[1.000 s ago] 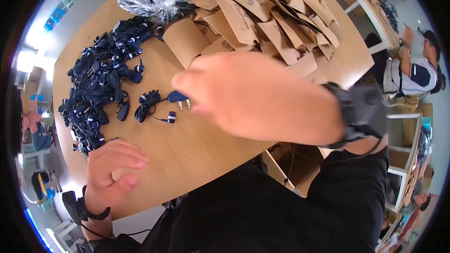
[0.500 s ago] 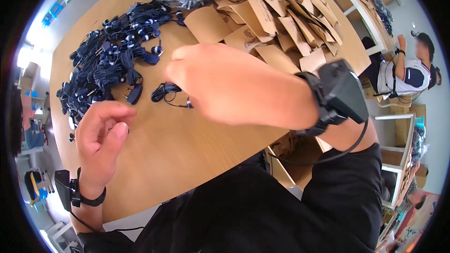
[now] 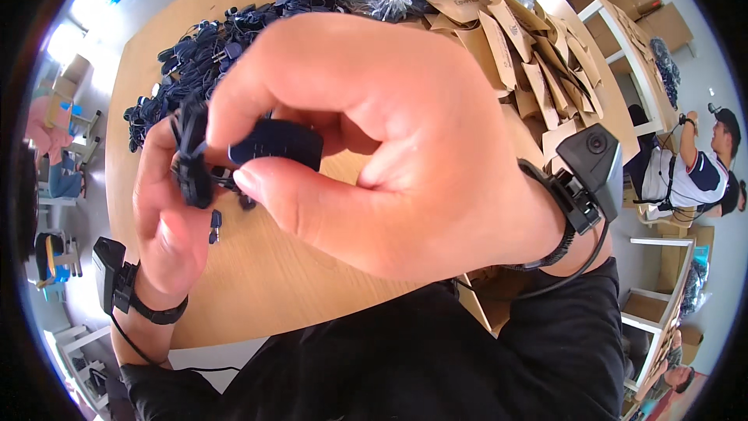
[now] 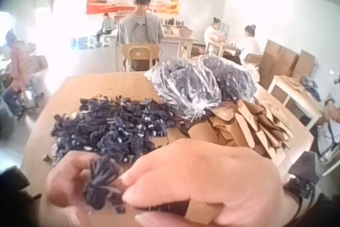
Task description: The recorder is packing blue headphones into small brown cardboard boxes and then placing the packed boxes into a larger shipping carton.
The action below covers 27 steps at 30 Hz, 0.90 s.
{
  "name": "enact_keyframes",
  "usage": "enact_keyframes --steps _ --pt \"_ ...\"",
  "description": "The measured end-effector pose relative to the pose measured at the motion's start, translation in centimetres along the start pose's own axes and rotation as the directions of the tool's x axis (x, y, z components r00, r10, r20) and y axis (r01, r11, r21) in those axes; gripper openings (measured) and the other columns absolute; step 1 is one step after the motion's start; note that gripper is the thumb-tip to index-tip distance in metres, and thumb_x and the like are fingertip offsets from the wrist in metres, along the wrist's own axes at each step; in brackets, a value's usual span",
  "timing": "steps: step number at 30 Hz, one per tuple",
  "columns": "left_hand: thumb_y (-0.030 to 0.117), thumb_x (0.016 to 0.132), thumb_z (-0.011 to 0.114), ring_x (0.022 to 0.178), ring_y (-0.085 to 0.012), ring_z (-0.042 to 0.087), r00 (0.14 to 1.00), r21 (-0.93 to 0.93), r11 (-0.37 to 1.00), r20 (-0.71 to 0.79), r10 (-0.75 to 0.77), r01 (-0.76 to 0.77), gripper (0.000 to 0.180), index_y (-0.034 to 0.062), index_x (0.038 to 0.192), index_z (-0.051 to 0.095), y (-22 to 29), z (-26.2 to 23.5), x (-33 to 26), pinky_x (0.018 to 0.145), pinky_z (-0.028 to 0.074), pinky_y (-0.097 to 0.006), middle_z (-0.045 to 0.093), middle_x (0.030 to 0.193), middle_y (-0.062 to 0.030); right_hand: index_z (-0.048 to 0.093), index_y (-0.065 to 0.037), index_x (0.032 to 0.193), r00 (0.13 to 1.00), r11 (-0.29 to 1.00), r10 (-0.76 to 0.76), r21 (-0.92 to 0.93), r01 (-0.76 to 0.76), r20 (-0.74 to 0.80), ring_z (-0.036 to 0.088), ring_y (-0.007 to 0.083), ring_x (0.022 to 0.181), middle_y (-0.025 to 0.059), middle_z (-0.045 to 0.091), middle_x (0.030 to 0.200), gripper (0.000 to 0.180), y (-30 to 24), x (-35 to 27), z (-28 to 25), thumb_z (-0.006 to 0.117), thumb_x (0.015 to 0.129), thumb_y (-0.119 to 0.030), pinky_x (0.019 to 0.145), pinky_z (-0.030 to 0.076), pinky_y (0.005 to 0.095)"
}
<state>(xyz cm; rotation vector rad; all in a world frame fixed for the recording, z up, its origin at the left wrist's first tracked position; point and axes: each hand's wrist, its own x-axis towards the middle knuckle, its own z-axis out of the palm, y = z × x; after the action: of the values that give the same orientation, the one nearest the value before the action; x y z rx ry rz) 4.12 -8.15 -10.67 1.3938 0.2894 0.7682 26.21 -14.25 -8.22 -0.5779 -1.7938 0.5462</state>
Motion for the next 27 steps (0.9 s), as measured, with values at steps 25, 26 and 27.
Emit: enact_keyframes --steps 25,26,27 --pt "0.007 0.066 0.086 0.083 -0.0146 0.063 0.998 0.184 0.982 0.056 0.042 -0.051 0.042 -0.0020 0.095 0.057 -0.9 0.0 -0.4 0.077 0.048 -0.025 0.064 0.091 -0.0112 0.065 -0.008 0.108 0.960 0.898 0.267 -0.383 -0.217 0.081 0.064 0.0176 0.060 0.0066 0.068 0.085 0.036 -1.7 -1.3 0.5 0.074 0.078 -0.026 0.051 0.049 0.0250" --pt "0.007 0.064 0.087 0.081 -0.0153 0.064 0.986 0.345 0.928 0.136 0.100 -0.142 0.044 -0.0025 0.095 0.058 -1.0 0.0 -0.5 0.076 0.048 -0.025 0.064 0.090 -0.0117 0.065 -0.008 0.108 0.961 0.897 0.266 -0.384 -0.218 0.075 0.064 0.0176 0.060 0.0066 0.068 0.085 0.036 -1.8 -1.3 0.5 0.074 0.078 -0.026 0.051 0.049 0.0250" --pt "0.021 0.073 0.083 0.078 -0.0185 0.064 0.993 0.327 0.938 0.072 0.095 -0.114 0.042 -0.0043 0.096 0.058 -0.9 0.7 -0.7 0.074 0.049 -0.027 0.064 0.086 -0.0150 0.065 -0.007 0.105 0.948 0.898 0.302 -0.363 -0.249 0.098 0.062 0.0177 0.058 0.0058 0.067 0.083 0.033 -2.0 -1.3 0.4 0.074 0.078 -0.025 0.049 0.048 0.0250"
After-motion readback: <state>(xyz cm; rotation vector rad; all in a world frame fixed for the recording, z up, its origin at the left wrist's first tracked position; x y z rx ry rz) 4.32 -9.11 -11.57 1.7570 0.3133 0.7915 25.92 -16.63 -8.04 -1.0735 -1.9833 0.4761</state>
